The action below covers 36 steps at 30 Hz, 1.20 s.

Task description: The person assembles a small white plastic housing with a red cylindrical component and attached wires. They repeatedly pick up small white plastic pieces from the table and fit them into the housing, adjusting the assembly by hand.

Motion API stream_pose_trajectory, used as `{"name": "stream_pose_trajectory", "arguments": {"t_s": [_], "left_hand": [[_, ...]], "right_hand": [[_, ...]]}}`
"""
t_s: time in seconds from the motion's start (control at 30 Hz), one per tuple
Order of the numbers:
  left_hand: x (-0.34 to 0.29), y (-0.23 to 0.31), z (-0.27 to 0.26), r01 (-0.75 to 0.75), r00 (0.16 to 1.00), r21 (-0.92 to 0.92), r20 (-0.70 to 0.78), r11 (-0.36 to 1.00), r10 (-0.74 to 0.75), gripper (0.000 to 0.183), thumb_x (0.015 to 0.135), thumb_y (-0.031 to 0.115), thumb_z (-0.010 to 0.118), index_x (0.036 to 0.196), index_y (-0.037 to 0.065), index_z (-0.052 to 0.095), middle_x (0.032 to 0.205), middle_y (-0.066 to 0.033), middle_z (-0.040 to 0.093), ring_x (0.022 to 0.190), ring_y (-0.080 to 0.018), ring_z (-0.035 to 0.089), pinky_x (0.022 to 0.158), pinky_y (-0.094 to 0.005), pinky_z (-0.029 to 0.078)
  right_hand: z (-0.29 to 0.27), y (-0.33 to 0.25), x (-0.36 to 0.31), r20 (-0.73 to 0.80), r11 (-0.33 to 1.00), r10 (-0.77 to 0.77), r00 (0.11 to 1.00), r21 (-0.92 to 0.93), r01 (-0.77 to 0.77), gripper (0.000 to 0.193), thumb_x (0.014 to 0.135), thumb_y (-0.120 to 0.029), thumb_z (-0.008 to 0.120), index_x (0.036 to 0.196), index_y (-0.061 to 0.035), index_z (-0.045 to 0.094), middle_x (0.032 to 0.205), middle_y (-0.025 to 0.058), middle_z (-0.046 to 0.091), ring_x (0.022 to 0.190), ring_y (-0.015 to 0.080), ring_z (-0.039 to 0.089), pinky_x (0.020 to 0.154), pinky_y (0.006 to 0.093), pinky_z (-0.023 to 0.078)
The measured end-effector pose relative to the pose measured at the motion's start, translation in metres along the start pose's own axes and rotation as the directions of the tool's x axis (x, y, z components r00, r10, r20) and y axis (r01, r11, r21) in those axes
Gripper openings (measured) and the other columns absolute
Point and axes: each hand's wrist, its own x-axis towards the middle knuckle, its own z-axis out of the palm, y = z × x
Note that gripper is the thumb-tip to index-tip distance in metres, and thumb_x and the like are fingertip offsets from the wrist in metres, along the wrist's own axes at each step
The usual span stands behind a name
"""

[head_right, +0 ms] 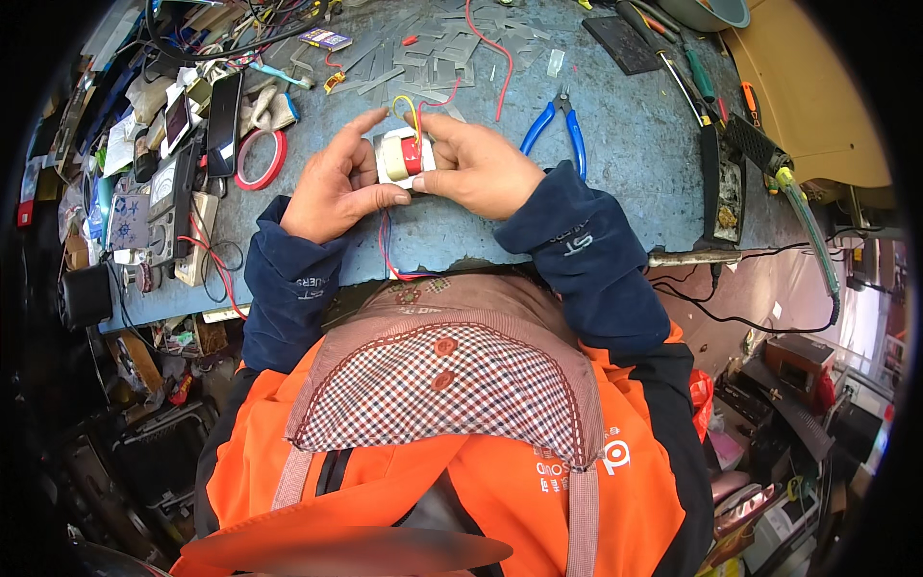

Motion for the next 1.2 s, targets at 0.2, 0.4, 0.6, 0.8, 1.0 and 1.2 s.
{"name": "stream_pose_trajectory", "arguments": {"t_s": [0.2, 0.4, 0.6, 0.8, 1.0, 1.2], "left_hand": [[-0.001, -0.005, -0.001, 0.070, 0.994, -0.158, 0.095, 0.985, -0.055, 0.076, 0.089, 0.012, 0.091, 0.152, 0.000, 0.051, 0.086, 0.0051, 0.057, 0.076, -0.0058, 0.053, 0.067, -0.0250, 0.045], [0.007, -0.009, -0.018, 0.172, 0.977, -0.541, 0.200, 0.823, -0.073, 0.065, 0.094, 0.008, 0.083, 0.151, 0.000, 0.053, 0.093, 0.0020, 0.065, 0.082, -0.0076, 0.060, 0.071, -0.0263, 0.050], [0.085, -0.046, -0.066, 0.178, 0.972, 0.110, -0.172, 0.978, -0.157, 0.036, 0.104, 0.017, 0.068, 0.136, 0.001, 0.069, 0.112, -0.0040, 0.074, 0.094, -0.0122, 0.066, 0.078, -0.0301, 0.055], [0.191, -0.033, -0.042, -0.405, 0.914, 0.637, 0.271, 0.656, 0.301, 0.048, 0.090, 0.016, 0.078, 0.135, 0.004, 0.070, 0.132, -0.0184, 0.069, 0.113, -0.0331, 0.072, 0.097, -0.0431, 0.058], [0.234, -0.047, -0.031, -0.222, 0.955, 0.780, 0.296, 0.584, -0.032, 0.086, 0.071, 0.034, 0.098, 0.143, 0.003, 0.062, 0.132, -0.0217, 0.068, 0.122, -0.0415, 0.067, 0.104, -0.0466, 0.055], [0.245, -0.055, -0.059, -0.104, 0.952, 0.674, 0.279, 0.731, -0.122, 0.060, 0.074, 0.035, 0.099, 0.111, 0.001, 0.066, 0.097, -0.0156, 0.071, 0.097, -0.0301, 0.071, 0.082, -0.0422, 0.056]], "right_hand": [[0.003, -0.003, 0.003, -0.015, 0.997, 0.032, 0.999, -0.076, -0.033, 0.077, 0.100, 0.005, 0.069, 0.167, 0.0034, 0.032, 0.131, 0.0125, 0.070, 0.119, 0.0156, 0.067, 0.103, 0.0301, 0.054], [0.007, -0.003, 0.007, -0.077, 0.986, 0.039, 0.996, -0.158, -0.051, 0.076, 0.093, 0.007, 0.067, 0.163, 0.0044, 0.039, 0.130, 0.0117, 0.072, 0.115, 0.0139, 0.069, 0.098, 0.0290, 0.055], [0.013, -0.012, 0.005, -0.052, 0.987, 0.036, 0.998, -0.152, -0.044, 0.073, 0.094, 0.003, 0.068, 0.162, 0.0037, 0.042, 0.128, 0.0110, 0.074, 0.109, 0.0121, 0.069, 0.094, 0.0275, 0.054], [0.010, -0.005, 0.006, -0.055, 0.997, -0.023, 0.998, -0.073, 0.019, 0.071, 0.093, 0.001, 0.069, 0.159, 0.0056, 0.044, 0.128, 0.0129, 0.074, 0.112, 0.0144, 0.070, 0.096, 0.0293, 0.055], [0.001, 0.009, 0.013, -0.045, 0.996, -0.065, 0.997, -0.068, 0.062, 0.058, 0.091, -0.001, 0.072, 0.146, 0.0070, 0.053, 0.119, 0.0134, 0.077, 0.106, 0.0157, 0.074, 0.091, 0.0296, 0.056], [-0.003, 0.027, 0.021, -0.067, 0.967, -0.172, 0.983, -0.202, 0.156, 0.050, 0.088, -0.010, 0.075, 0.135, 0.0016, 0.061, 0.087, 0.0067, 0.075, 0.072, 0.0101, 0.063, 0.064, 0.0321, 0.048]]}}
